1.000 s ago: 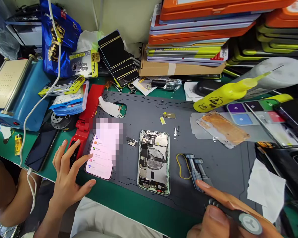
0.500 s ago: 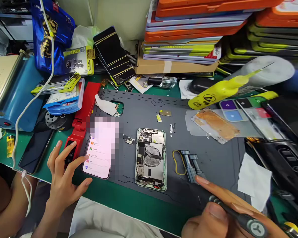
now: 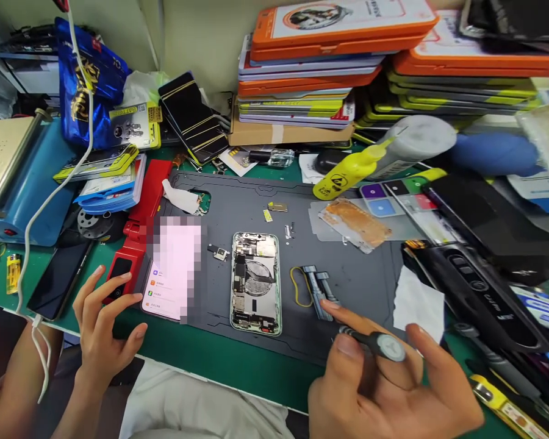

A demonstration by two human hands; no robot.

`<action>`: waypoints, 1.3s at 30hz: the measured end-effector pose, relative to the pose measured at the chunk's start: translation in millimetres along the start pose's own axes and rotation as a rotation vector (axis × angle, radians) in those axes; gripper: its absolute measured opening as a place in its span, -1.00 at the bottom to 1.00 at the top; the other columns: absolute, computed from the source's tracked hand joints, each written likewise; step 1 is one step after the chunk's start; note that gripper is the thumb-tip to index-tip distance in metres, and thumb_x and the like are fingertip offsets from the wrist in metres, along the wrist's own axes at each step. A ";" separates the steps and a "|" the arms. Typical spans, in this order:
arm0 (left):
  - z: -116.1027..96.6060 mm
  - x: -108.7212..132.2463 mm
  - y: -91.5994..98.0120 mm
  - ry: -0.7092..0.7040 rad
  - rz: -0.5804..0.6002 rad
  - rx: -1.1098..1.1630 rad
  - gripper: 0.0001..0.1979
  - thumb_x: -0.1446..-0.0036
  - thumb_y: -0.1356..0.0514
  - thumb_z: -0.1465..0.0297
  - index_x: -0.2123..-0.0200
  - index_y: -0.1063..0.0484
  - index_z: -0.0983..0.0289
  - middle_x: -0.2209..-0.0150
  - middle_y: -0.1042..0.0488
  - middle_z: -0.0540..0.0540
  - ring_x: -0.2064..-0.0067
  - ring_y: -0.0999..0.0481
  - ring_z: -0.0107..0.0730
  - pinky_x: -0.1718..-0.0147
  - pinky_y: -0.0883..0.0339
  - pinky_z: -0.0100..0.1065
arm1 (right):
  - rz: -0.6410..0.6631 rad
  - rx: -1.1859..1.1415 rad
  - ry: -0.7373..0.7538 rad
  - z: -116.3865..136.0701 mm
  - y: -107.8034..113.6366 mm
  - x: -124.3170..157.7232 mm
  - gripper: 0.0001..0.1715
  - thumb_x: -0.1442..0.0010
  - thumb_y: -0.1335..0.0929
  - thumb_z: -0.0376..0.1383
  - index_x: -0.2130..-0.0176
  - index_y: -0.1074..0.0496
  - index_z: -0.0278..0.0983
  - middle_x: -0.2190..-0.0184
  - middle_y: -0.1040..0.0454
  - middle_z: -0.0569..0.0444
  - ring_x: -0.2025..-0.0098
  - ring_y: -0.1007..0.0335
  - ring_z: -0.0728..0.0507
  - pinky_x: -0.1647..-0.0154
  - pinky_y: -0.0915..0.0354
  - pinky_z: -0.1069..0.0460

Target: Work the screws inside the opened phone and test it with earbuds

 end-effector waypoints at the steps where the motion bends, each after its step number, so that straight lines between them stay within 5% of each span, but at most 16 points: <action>1: -2.5 -0.9 1.5 0.010 0.003 -0.008 -0.75 -0.50 -0.21 0.19 -0.10 -0.50 0.16 -0.21 -0.54 0.27 -0.56 -0.23 0.10 -0.47 -0.22 0.09 | 0.024 -0.041 0.051 5.0 -2.2 -0.5 -0.37 -0.12 -0.59 -0.17 -0.13 -0.47 -0.26 0.08 -0.50 -0.06 0.36 -0.67 -0.26 0.41 -0.58 -0.17; 4: -14.6 -5.6 0.5 0.049 0.077 -0.005 -0.57 -0.46 -0.28 0.24 -0.31 -0.41 0.19 -0.33 -0.49 0.33 -0.64 -0.07 0.12 -0.58 -0.05 0.15 | 0.124 -0.098 0.193 18.5 -7.9 0.6 -0.27 -0.23 -0.50 -0.47 -0.34 -0.42 -0.25 0.05 -0.54 -0.08 0.30 -0.69 -0.21 0.28 -0.63 -0.14; 8: -34.1 -13.2 -13.9 0.022 0.184 -0.069 -0.24 -0.35 -0.41 0.10 -0.48 -0.26 0.19 -0.51 -0.29 0.38 -0.67 0.06 0.24 -0.64 0.16 0.26 | 0.224 -0.038 0.256 25.3 -9.1 3.8 -0.25 -0.28 -0.49 -0.53 -0.37 -0.31 -0.32 0.16 -0.57 -0.04 0.31 -0.64 -0.13 0.37 -0.54 0.02; 11: -38.2 -17.3 -23.8 0.021 0.184 -0.137 -0.15 -0.29 -0.46 0.10 -0.50 -0.25 0.20 -0.53 -0.24 0.40 -0.66 0.03 0.27 -0.63 0.14 0.26 | 0.288 -0.040 0.239 24.5 -7.4 4.9 -0.19 -0.27 -0.48 -0.55 -0.41 -0.28 -0.31 0.19 -0.58 -0.02 0.34 -0.59 -0.07 0.49 -0.39 0.12; 15: -35.8 -19.5 -27.3 0.019 0.168 -0.145 -0.13 -0.28 -0.48 0.11 -0.51 -0.24 0.19 -0.49 -0.33 0.38 -0.65 -0.03 0.24 -0.63 0.11 0.21 | 0.301 -0.102 0.215 21.3 -3.3 5.4 -0.09 -0.25 -0.48 -0.59 -0.46 -0.27 -0.23 0.18 -0.60 -0.01 0.32 -0.62 -0.09 0.46 -0.48 0.10; 23: -55.9 -26.1 -26.9 0.041 0.130 -0.185 -0.34 -0.34 -0.44 0.27 -0.41 -0.36 0.22 -0.44 -0.39 0.34 -0.63 -0.07 0.23 -0.61 0.06 0.19 | 0.282 -0.160 0.189 21.4 1.3 5.5 -0.10 -0.23 -0.46 -0.60 -0.45 -0.31 -0.21 0.16 -0.59 0.01 0.32 -0.64 -0.11 0.49 -0.56 0.04; 33: -76.4 -110.1 -59.3 -0.215 0.255 -0.187 -0.70 -0.47 -0.23 0.48 -0.18 -0.58 0.14 -0.27 -0.61 0.05 -0.39 -0.45 -0.05 -0.37 -0.24 0.03 | 0.318 -0.271 0.165 24.8 3.8 6.7 -0.11 -0.21 -0.47 -0.64 -0.43 -0.34 -0.28 0.14 -0.62 -0.05 0.28 -0.65 -0.11 0.47 -0.54 0.08; 39: -67.3 -124.6 -71.6 -0.253 0.331 -0.167 -0.85 -0.50 -0.25 0.33 0.09 -0.66 0.14 0.05 -0.72 0.00 -0.11 -0.55 -0.10 -0.14 -0.23 -0.02 | 0.278 -0.279 0.042 23.9 8.3 8.4 -0.23 -0.25 -0.47 -0.59 -0.38 -0.37 -0.34 0.19 -0.66 -0.06 0.37 -0.63 -0.09 0.50 -0.52 0.09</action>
Point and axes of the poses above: each hand's wrist, its own x-axis away from the middle knuckle, its own y-axis out of the back of the hand, z = x × y, the point moved 4 cm from there along -x, towards the middle knuckle
